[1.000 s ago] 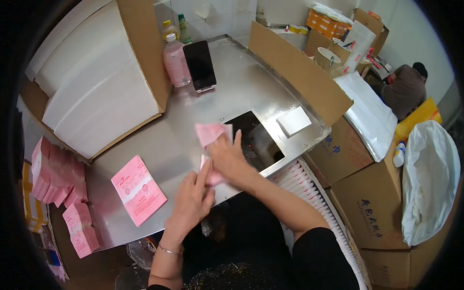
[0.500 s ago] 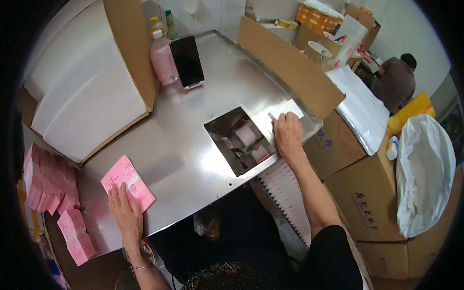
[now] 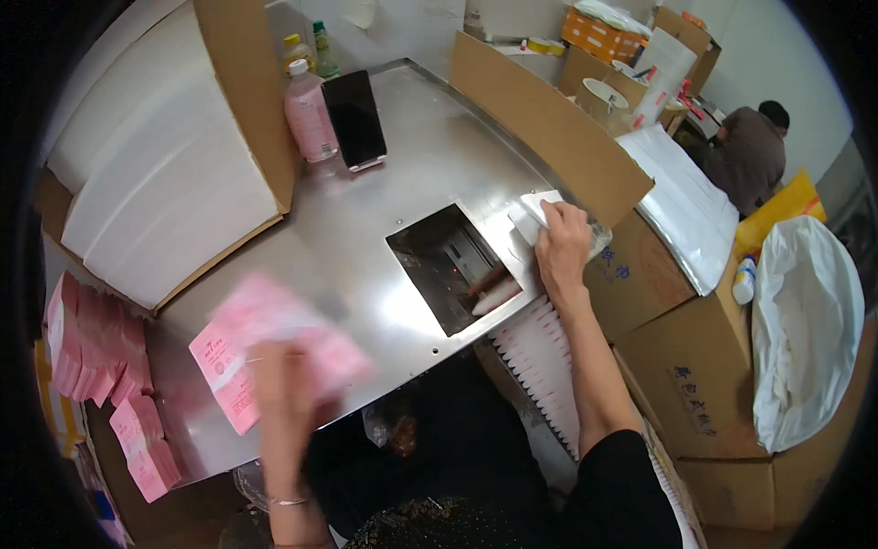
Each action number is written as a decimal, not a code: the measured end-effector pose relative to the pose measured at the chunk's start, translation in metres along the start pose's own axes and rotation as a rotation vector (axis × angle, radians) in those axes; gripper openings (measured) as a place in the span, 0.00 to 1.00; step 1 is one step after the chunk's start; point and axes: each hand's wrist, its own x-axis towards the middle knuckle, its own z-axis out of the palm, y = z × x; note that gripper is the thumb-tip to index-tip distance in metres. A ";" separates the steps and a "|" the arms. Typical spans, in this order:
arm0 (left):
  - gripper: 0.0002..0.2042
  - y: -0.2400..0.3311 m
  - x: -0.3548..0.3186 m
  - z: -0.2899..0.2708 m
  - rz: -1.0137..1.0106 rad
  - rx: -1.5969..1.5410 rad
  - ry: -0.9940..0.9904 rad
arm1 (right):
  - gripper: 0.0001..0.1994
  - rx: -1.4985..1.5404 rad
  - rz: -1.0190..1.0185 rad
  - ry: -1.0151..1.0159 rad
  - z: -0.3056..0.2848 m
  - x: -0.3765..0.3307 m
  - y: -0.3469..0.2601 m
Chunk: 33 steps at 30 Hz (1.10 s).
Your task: Feeding pink envelopes and small boxes into a packaging machine slot.
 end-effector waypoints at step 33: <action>0.24 0.015 -0.005 0.047 0.032 0.270 -0.060 | 0.13 0.003 -0.052 -0.324 -0.012 -0.030 -0.058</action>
